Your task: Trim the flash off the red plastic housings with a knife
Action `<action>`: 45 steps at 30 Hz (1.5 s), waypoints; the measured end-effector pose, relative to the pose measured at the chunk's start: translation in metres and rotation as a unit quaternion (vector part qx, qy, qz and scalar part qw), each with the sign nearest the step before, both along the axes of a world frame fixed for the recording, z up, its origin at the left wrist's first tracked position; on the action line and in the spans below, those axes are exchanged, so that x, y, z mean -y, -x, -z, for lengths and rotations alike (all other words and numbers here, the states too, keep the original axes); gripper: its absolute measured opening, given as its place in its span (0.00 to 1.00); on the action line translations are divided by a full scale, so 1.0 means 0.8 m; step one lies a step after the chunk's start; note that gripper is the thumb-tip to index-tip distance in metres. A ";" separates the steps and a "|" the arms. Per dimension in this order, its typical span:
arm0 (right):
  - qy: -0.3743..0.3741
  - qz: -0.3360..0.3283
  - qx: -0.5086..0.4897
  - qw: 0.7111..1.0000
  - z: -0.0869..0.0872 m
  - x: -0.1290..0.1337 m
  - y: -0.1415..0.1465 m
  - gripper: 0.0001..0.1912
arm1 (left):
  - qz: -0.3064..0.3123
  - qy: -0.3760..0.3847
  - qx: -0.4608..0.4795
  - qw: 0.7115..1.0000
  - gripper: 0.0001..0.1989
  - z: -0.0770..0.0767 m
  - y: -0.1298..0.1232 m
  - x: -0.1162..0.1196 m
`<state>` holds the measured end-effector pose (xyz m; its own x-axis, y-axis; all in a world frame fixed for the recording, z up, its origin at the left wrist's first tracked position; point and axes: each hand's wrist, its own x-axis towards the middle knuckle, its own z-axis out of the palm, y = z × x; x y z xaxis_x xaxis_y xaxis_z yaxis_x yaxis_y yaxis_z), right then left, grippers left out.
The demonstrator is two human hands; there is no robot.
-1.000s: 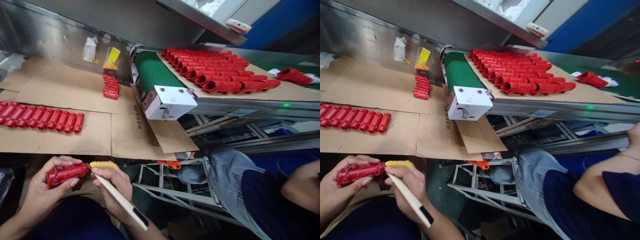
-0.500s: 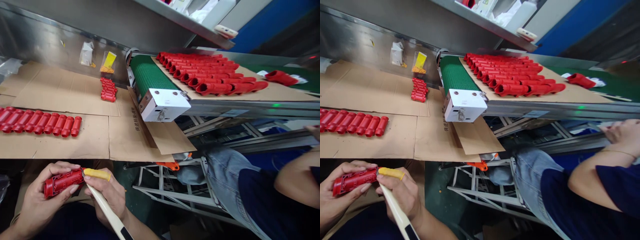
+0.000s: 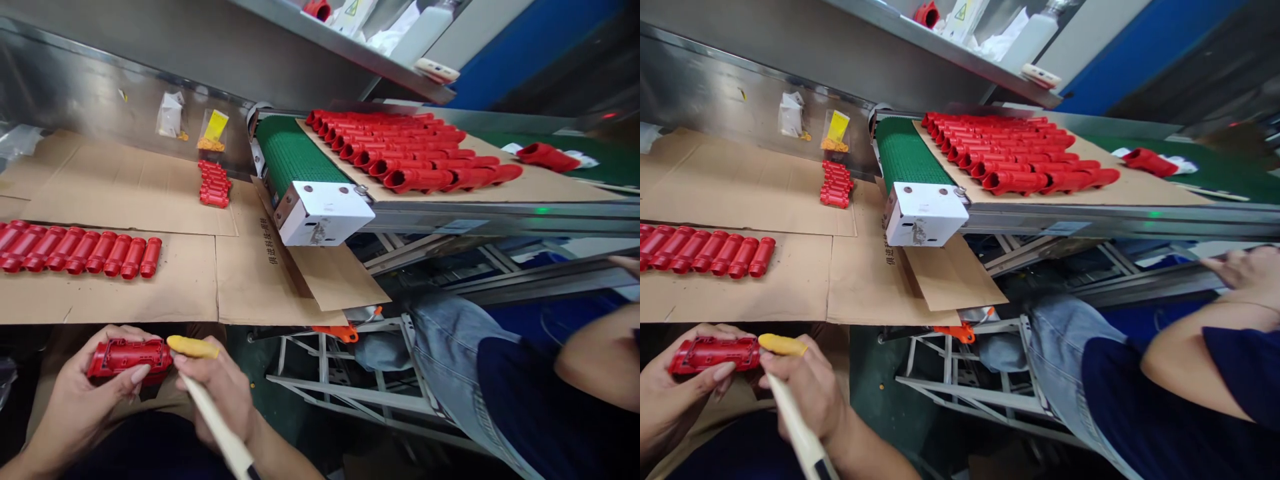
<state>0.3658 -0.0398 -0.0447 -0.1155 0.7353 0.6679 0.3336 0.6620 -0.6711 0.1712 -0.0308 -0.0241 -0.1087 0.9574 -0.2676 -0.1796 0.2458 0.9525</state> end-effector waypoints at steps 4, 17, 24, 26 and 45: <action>0.151 -0.010 -0.151 0.977 -0.009 0.002 -0.007 0.06 | 0.003 0.015 0.055 0.998 0.20 -0.004 0.002 -0.005; 0.047 -0.045 -0.016 0.998 -0.016 0.000 -0.004 0.17 | 0.030 0.023 0.041 0.998 0.18 0.002 0.007 -0.001; 0.096 -0.047 -0.013 0.994 -0.014 0.003 -0.008 0.14 | 0.016 0.023 0.063 0.998 0.19 0.000 0.005 0.001; 0.095 -0.068 -0.008 0.993 -0.014 -0.002 -0.012 0.12 | 0.021 0.027 0.062 0.998 0.19 -0.002 0.004 -0.001; 0.226 -0.047 -0.287 0.930 -0.007 0.004 -0.030 0.05 | 0.041 0.055 0.151 0.986 0.30 0.002 0.003 -0.009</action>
<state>0.3895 -0.0429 -0.0387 0.0867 0.9606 0.2639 -0.2101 0.2766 -0.9377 0.1687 -0.0235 -0.0254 0.0690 0.9228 -0.3790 -0.4265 0.3707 0.8250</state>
